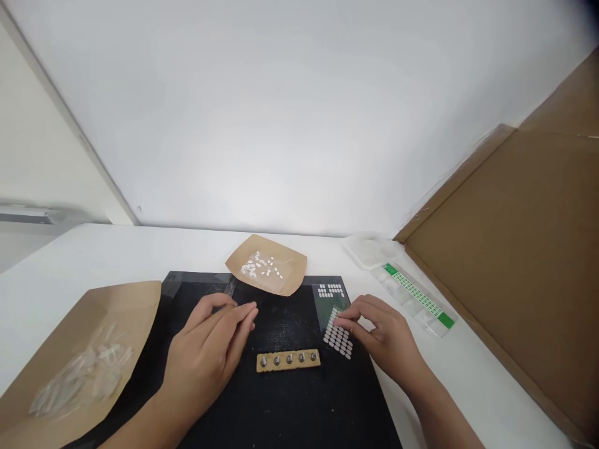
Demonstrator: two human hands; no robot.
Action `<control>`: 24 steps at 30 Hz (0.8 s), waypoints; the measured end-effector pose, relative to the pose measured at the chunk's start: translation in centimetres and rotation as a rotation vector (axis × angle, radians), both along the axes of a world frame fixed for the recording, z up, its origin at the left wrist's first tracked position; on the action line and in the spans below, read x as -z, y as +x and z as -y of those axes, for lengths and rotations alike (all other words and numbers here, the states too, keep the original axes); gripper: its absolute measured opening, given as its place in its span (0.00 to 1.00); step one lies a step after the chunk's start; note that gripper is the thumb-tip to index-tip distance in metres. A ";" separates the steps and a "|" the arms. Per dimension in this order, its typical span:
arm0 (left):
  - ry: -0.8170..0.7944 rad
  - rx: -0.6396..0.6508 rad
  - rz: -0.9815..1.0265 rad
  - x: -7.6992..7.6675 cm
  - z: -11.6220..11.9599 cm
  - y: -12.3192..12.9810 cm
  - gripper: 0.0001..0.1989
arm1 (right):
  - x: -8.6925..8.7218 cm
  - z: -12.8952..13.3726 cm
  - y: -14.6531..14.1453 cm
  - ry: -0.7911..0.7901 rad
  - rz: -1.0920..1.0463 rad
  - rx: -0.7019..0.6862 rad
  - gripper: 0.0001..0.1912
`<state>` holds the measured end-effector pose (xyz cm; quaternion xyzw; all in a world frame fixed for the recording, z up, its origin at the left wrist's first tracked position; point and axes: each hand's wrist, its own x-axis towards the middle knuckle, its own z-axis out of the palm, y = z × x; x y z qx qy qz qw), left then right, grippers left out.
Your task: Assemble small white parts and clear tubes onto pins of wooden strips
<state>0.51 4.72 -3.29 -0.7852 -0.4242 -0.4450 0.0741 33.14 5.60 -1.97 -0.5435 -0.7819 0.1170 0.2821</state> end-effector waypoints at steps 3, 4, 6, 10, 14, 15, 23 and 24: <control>0.030 -0.041 -0.014 0.5 -0.1 -0.2 0.23 | 0.0 0.0 -0.2 0.027 -0.020 -0.019 0.16; 0.037 -0.055 -0.022 0.7 -0.2 -0.2 0.27 | 0.1 0.0 -0.3 0.035 -0.026 -0.017 0.16; 0.040 -0.067 -0.039 1.2 -0.2 -0.2 0.34 | 0.3 0.0 -0.3 0.028 -0.055 -0.005 0.14; -0.032 -0.058 -0.105 1.8 -0.2 0.2 0.41 | 0.8 0.2 -0.4 -0.072 -0.149 -0.002 0.16; -0.144 -0.093 -0.157 1.3 0.2 0.9 0.40 | 0.7 0.3 -0.8 -0.139 -0.198 0.006 0.19; -0.160 -0.099 -0.159 1.0 0.3 1.1 0.40 | 0.7 0.3 -0.9 -0.126 -0.190 0.003 0.19; -0.067 -0.485 -0.151 -0.7 0.0 0.4 0.41 | 0.4 0.6 -1.1 0.050 -0.089 -0.057 0.11; -0.092 -0.557 -0.176 -1.0 -0.2 -0.6 0.38 | 0.4 0.6 -1.1 0.046 -0.088 -0.051 0.11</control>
